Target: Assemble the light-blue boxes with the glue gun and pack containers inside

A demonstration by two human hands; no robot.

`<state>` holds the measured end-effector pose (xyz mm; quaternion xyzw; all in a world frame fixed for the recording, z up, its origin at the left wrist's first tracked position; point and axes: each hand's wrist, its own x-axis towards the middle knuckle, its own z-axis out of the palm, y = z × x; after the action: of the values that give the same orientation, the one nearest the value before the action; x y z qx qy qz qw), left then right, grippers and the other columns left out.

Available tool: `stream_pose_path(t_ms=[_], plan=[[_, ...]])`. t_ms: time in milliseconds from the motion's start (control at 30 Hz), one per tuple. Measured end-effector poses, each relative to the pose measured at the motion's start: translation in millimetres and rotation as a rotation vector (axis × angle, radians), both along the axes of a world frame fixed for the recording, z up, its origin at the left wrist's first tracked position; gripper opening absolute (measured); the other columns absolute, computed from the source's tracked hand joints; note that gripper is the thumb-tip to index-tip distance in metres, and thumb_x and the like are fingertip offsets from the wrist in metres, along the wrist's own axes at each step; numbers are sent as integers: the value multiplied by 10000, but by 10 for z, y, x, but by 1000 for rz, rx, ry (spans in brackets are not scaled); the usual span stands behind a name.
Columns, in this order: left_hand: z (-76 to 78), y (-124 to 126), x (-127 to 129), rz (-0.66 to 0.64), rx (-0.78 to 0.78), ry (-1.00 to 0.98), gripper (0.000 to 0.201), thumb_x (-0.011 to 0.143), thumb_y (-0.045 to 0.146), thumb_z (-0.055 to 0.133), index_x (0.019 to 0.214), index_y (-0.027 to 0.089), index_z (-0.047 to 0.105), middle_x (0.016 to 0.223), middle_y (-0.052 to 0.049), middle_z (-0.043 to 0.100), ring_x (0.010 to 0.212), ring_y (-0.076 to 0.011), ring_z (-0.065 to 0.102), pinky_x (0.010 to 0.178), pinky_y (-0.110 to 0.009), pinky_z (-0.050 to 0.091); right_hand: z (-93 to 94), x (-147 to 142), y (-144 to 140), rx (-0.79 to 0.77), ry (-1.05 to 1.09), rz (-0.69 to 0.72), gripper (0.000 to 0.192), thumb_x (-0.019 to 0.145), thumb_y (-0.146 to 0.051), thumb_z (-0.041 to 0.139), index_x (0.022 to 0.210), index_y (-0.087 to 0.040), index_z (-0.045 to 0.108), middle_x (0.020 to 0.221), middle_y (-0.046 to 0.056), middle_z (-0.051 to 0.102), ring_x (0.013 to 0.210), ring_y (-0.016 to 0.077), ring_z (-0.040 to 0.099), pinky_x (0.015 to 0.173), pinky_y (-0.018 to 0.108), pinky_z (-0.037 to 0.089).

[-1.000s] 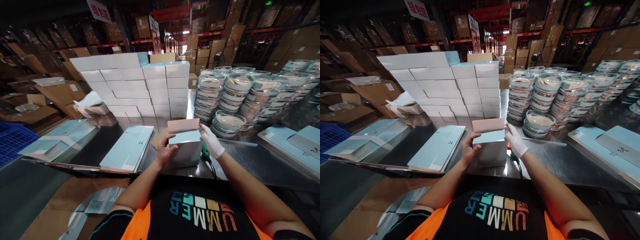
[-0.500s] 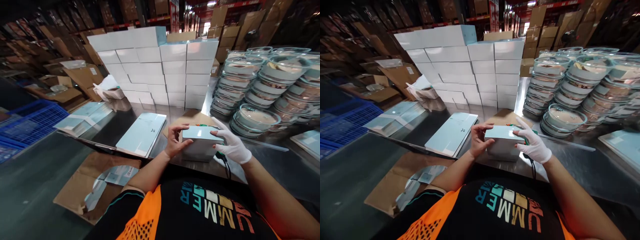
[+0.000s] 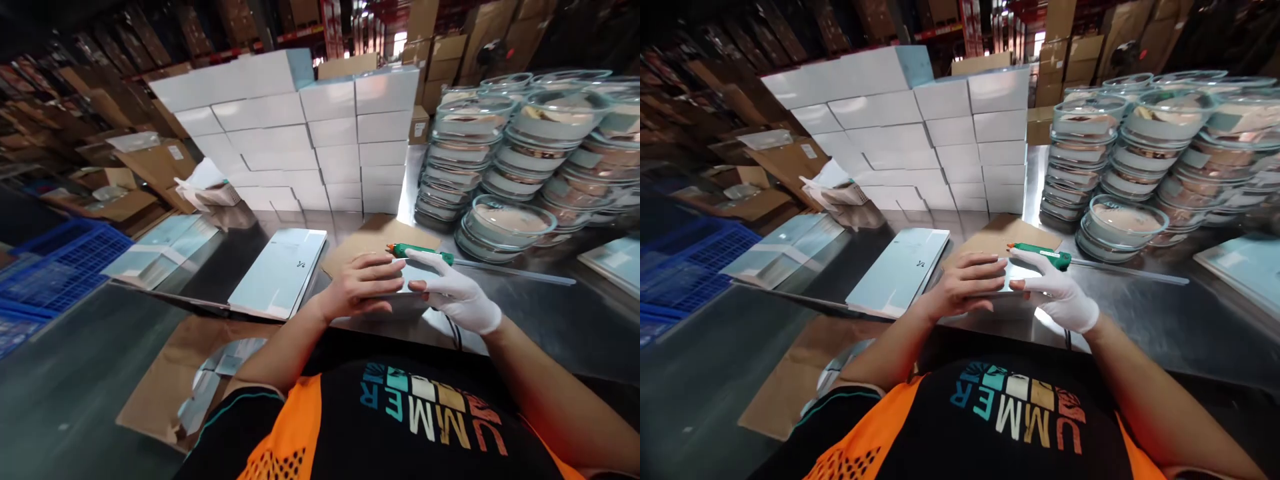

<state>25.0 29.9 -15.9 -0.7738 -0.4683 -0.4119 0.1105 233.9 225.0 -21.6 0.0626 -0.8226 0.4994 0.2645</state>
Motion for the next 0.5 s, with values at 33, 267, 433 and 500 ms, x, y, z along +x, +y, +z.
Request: stream_pose_path(t_ms=[33, 267, 433, 500], plan=[[5, -3, 14, 2, 19, 21, 435, 1005, 407, 756, 1425, 300, 722, 1399, -124, 774, 1441, -319, 649, 1163, -525, 556, -68, 6, 1, -11, 6, -15, 252, 966, -419, 789, 1208, -377, 845, 1682, 21, 543, 1568, 324, 511, 1303, 585, 411], [-64, -95, -133, 182, 189, -624, 318, 983, 412, 780, 1277, 297, 821, 1304, -111, 818, 1335, -302, 713, 1180, -487, 530, -582, 16, 32, -338, -116, -119, 1386, 743, -810, 853, 1788, -310, 92, 1815, 226, 242, 1581, 384, 471, 1234, 595, 463], [-311, 100, -244, 371, 214, -1601, 637, 746, 655, 917, 1155, 176, 819, 1068, -108, 854, 930, -254, 809, 900, -381, 653, -479, -47, -162, -395, 43, -17, 1241, 752, -724, 905, 1744, -432, 219, 1742, 161, 408, 1357, 301, 653, 1131, 525, 554], [-432, 194, -184, 355, 148, -1642, 665, 739, 668, 911, 1142, 150, 803, 1051, -123, 850, 908, -260, 814, 860, -382, 664, -395, -68, -256, -398, 58, -106, 1159, 766, -647, 928, 1720, -417, 311, 1668, 128, 510, 1307, 279, 669, 1130, 485, 552]])
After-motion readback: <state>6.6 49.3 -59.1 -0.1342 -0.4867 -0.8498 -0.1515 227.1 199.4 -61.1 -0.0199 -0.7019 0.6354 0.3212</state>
